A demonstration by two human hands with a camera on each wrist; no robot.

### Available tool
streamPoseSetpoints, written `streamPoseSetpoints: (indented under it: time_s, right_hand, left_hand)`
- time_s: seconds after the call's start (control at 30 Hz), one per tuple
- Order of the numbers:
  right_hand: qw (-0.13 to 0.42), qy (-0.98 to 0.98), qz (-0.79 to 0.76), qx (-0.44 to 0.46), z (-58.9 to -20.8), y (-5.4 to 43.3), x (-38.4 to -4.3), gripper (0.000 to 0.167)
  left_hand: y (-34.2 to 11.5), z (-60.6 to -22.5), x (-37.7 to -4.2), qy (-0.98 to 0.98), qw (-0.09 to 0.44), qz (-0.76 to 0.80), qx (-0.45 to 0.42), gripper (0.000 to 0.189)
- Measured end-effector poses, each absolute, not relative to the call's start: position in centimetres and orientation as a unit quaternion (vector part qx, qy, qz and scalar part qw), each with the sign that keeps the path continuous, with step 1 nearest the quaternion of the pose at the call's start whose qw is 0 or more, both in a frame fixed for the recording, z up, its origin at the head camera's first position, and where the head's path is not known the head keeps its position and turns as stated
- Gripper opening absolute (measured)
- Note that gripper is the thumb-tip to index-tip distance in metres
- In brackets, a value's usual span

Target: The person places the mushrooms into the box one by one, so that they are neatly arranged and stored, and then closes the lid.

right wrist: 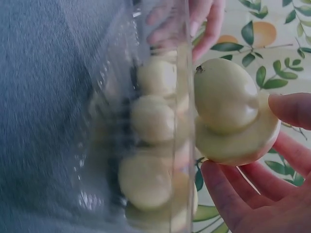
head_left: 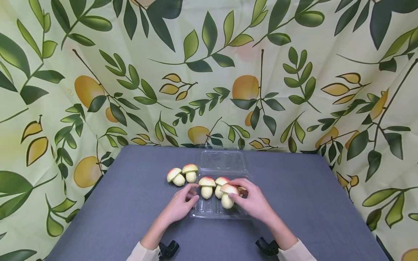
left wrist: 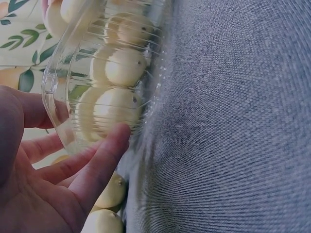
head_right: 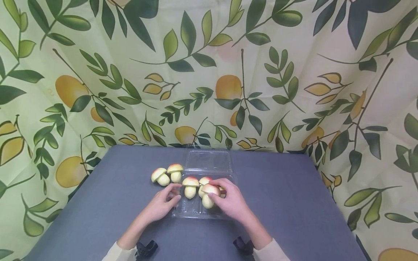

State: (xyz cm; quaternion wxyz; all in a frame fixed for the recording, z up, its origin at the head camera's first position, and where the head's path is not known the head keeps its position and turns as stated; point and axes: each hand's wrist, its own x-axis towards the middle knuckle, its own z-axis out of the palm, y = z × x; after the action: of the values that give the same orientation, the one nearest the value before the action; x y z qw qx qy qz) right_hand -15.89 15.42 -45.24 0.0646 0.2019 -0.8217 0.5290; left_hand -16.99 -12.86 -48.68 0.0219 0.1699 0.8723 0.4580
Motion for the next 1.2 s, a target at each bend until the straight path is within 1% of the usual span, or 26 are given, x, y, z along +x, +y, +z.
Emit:
streamPoseSetpoints:
  time_s: [0.33, 0.73, 0.9, 1.0, 1.2]
  right_hand:
    - [0.044, -0.827, 0.513, 0.225, -46.5, 12.9, -15.6, 0.03]
    - [0.072, -0.85, 0.466, 0.236, -47.6, 10.7, -15.8, 0.031]
    - [0.08, -0.86, 0.435, 0.255, -47.7, 10.0, -15.7, 0.033]
    - [0.078, -0.861, 0.427, 0.266, -47.7, 9.7, -15.8, 0.034]
    - [0.055, -0.855, 0.425, 0.291, -47.4, 9.6, -15.7, 0.034]
  left_hand:
    - [-12.8, -48.6, -16.9, 0.871, 0.02, 0.459, 0.175, 0.034]
    - [-12.9, -48.7, -16.9, 0.866, 0.026, 0.466, 0.18, 0.034]
    - [-13.0, -48.7, -17.0, 0.865, 0.033, 0.467, 0.18, 0.035]
    - [-12.9, -48.8, -17.1, 0.863, 0.037, 0.47, 0.18, 0.035]
    - [-13.1, -48.7, -17.1, 0.866, 0.037, 0.466, 0.179, 0.034]
